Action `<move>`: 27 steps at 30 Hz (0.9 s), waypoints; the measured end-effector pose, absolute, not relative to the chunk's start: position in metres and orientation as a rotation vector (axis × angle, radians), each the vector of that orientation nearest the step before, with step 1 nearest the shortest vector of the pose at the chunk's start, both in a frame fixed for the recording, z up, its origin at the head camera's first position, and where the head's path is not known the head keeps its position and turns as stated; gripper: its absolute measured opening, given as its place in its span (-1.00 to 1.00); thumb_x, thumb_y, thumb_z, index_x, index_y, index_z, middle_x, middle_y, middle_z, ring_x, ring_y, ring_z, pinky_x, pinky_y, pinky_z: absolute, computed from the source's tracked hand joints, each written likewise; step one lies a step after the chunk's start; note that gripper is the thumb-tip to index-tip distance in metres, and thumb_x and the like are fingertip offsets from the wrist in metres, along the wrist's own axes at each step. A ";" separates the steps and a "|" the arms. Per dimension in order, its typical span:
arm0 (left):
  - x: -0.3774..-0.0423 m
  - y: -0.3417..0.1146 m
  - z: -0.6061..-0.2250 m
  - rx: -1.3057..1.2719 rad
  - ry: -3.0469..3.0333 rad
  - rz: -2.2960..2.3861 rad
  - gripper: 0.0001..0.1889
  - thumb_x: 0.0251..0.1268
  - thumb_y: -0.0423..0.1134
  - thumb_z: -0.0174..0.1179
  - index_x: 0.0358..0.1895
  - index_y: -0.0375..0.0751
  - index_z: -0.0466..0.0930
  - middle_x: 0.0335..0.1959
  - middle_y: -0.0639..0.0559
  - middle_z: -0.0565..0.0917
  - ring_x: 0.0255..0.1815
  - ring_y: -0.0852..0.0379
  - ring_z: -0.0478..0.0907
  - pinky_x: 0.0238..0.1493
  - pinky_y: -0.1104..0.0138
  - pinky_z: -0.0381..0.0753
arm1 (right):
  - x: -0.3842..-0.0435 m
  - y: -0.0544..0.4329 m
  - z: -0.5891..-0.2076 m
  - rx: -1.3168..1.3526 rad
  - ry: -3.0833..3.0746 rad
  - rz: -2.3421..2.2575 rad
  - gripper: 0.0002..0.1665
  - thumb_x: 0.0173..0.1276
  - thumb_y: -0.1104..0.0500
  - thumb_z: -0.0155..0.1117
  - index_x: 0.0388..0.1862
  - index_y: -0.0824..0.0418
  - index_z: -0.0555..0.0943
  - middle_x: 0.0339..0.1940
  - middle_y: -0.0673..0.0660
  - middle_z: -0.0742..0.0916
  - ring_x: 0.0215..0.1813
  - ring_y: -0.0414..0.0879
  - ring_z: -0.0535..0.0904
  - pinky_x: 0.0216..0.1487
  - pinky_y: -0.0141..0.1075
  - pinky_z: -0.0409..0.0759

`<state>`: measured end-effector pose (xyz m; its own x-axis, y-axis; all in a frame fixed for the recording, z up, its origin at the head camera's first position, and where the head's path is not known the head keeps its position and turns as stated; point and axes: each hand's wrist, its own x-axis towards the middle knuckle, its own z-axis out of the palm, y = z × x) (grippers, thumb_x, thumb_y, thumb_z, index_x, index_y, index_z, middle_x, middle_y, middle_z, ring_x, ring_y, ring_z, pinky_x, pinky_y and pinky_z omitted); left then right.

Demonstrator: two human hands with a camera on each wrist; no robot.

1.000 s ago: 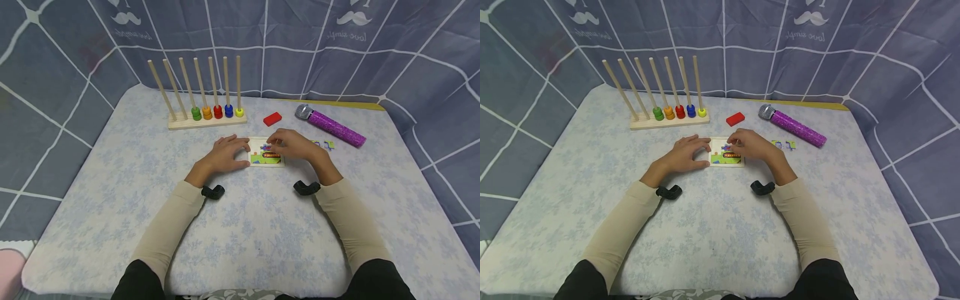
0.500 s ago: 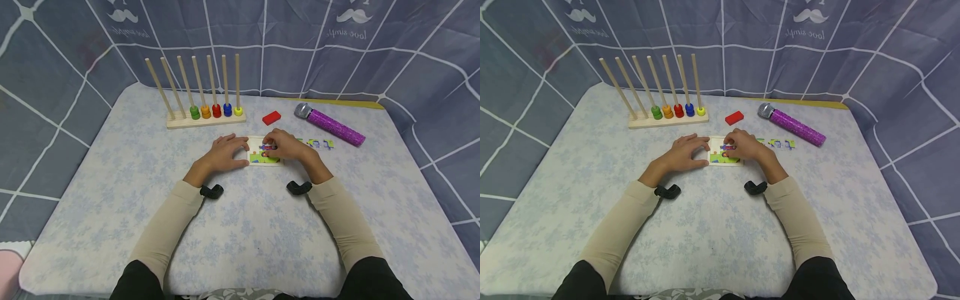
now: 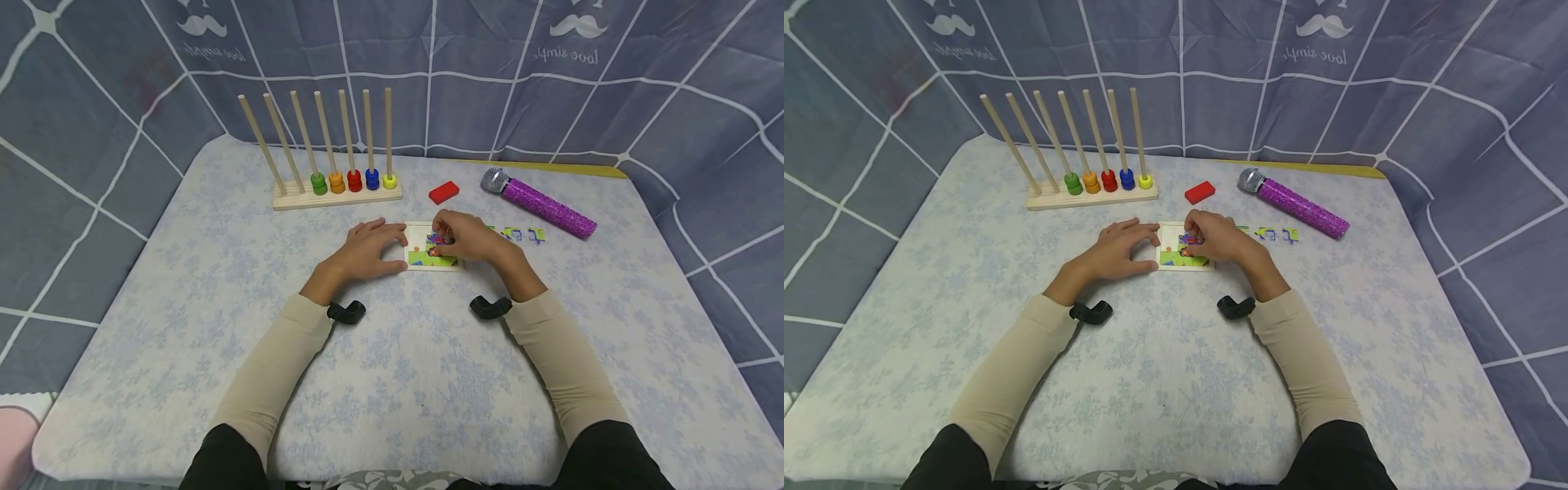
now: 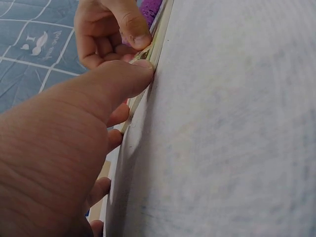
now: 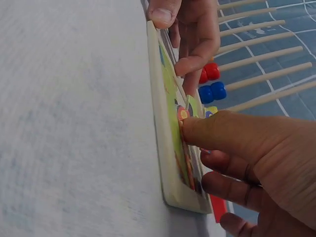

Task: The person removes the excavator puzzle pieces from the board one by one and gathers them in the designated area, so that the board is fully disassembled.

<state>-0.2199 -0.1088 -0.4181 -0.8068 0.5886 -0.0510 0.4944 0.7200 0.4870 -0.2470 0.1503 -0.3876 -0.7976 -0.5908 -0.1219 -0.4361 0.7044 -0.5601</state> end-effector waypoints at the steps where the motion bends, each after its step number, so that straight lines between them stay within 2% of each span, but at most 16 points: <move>1: -0.220 -0.109 -0.418 0.866 2.723 0.682 -0.56 0.37 0.16 0.25 0.19 0.08 0.53 0.56 0.12 0.26 0.60 -0.15 -0.03 0.48 -0.20 -0.19 | -0.247 0.151 -0.387 -0.824 2.614 -0.771 -0.58 0.30 0.24 0.48 0.02 0.30 0.49 -0.17 0.18 0.63 -0.13 0.05 0.53 -0.03 -0.08 0.50; 8: -0.220 -0.108 -0.418 0.862 2.727 0.673 -0.56 0.36 0.16 0.26 0.18 0.07 0.53 0.56 0.11 0.26 0.61 -0.15 -0.04 0.47 -0.20 -0.17 | -0.244 0.158 -0.380 -0.920 2.623 -0.890 -0.79 0.32 0.41 0.31 -0.07 0.32 0.60 -0.24 0.16 0.68 -0.18 0.03 0.56 -0.14 -0.12 0.53; 18: -0.220 -0.107 -0.418 0.868 2.717 0.673 -0.56 0.36 0.16 0.26 0.19 0.08 0.53 0.56 0.10 0.25 0.61 -0.15 -0.04 0.48 -0.20 -0.17 | -0.244 0.155 -0.381 -0.983 2.695 -0.740 -0.77 0.30 0.37 0.33 -0.06 0.29 0.63 -0.23 0.13 0.69 -0.18 0.00 0.58 -0.15 -0.11 0.56; 24: -0.220 -0.107 -0.417 0.854 2.722 0.670 -0.56 0.36 0.15 0.27 0.19 0.09 0.53 0.56 0.10 0.25 0.61 -0.16 -0.04 0.47 -0.21 -0.18 | -0.246 0.154 -0.379 -0.976 2.744 -0.726 -0.71 0.31 0.33 0.36 0.02 0.27 0.64 -0.22 0.10 0.69 -0.19 -0.02 0.57 -0.16 -0.14 0.55; 27: -0.220 -0.106 -0.418 0.849 2.721 0.669 -0.57 0.36 0.15 0.27 0.18 0.09 0.53 0.57 0.11 0.25 0.61 -0.16 -0.05 0.47 -0.22 -0.18 | -0.245 0.161 -0.375 -0.964 2.761 -0.810 -0.77 0.33 0.33 0.34 -0.04 0.25 0.63 -0.19 0.10 0.69 -0.14 0.01 0.56 -0.12 -0.12 0.53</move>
